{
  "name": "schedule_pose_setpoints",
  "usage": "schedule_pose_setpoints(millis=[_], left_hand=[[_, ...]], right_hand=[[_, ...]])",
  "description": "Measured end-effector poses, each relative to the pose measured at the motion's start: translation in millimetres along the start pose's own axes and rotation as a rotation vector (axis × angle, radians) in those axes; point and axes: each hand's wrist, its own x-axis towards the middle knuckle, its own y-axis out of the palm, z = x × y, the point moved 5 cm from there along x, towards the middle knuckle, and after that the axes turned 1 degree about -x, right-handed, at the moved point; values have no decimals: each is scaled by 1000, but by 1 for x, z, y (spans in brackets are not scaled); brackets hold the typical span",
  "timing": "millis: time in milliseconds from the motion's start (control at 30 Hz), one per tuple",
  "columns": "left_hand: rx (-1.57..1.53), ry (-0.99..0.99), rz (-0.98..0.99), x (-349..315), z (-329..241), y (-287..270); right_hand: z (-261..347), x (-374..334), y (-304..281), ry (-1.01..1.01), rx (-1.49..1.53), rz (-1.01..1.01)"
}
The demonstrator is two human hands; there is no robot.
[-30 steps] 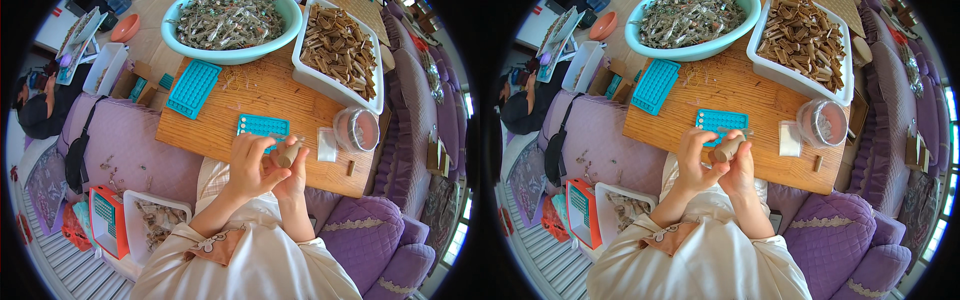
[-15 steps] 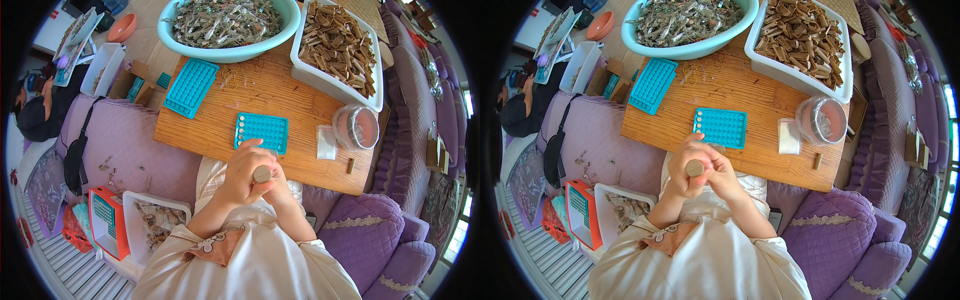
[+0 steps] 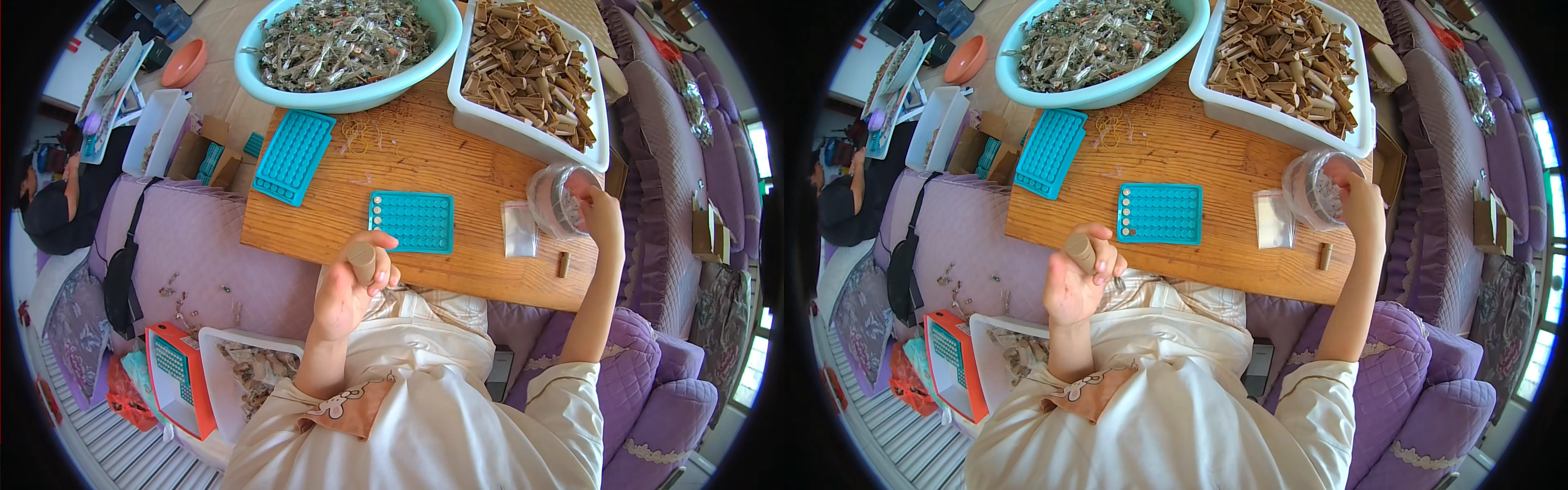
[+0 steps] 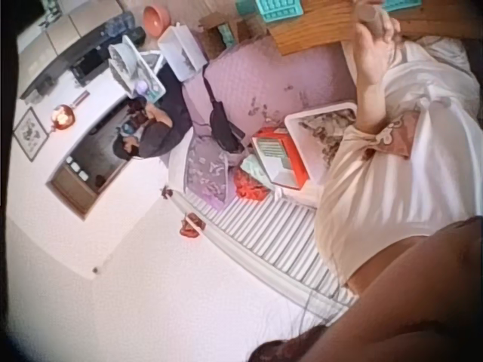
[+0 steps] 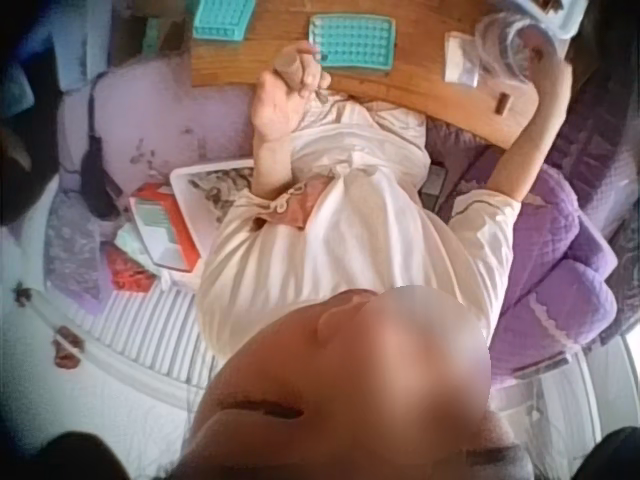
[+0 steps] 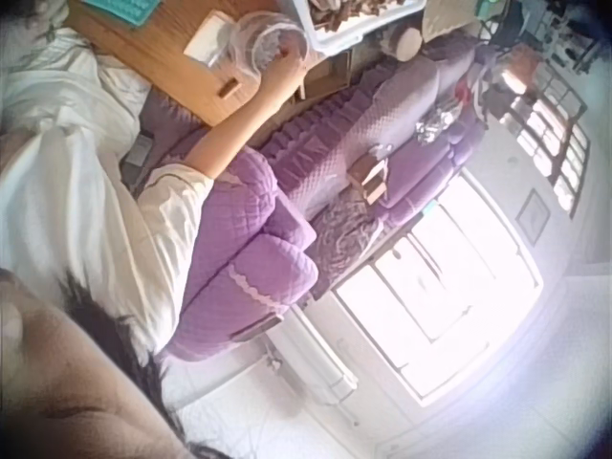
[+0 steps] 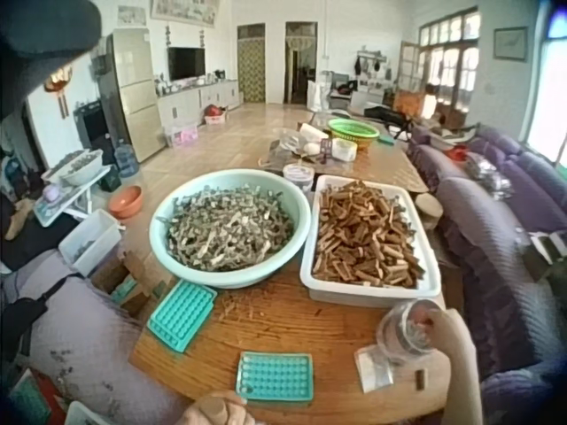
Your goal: The person places small metal components into a grid tray, then packs small cardboard tubes into plastic bags by hand.
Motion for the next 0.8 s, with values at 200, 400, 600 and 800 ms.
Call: schedule_pose_setpoints(millis=[200, 400, 600, 800], left_hand=[[155, -57, -52, 0, 11, -2], [175, -109, 12, 2, 16, 0], [134, -137, -29, 3, 20, -6], [115, -143, -66, 2, 24, -10]], right_hand=[[0, 19, 32, -220, -134, -9], [-4, 29, 48, -53, -261, 131], [-11, 27, 46, -86, -221, 133], [-4, 28, 46, -72, -237, 89]])
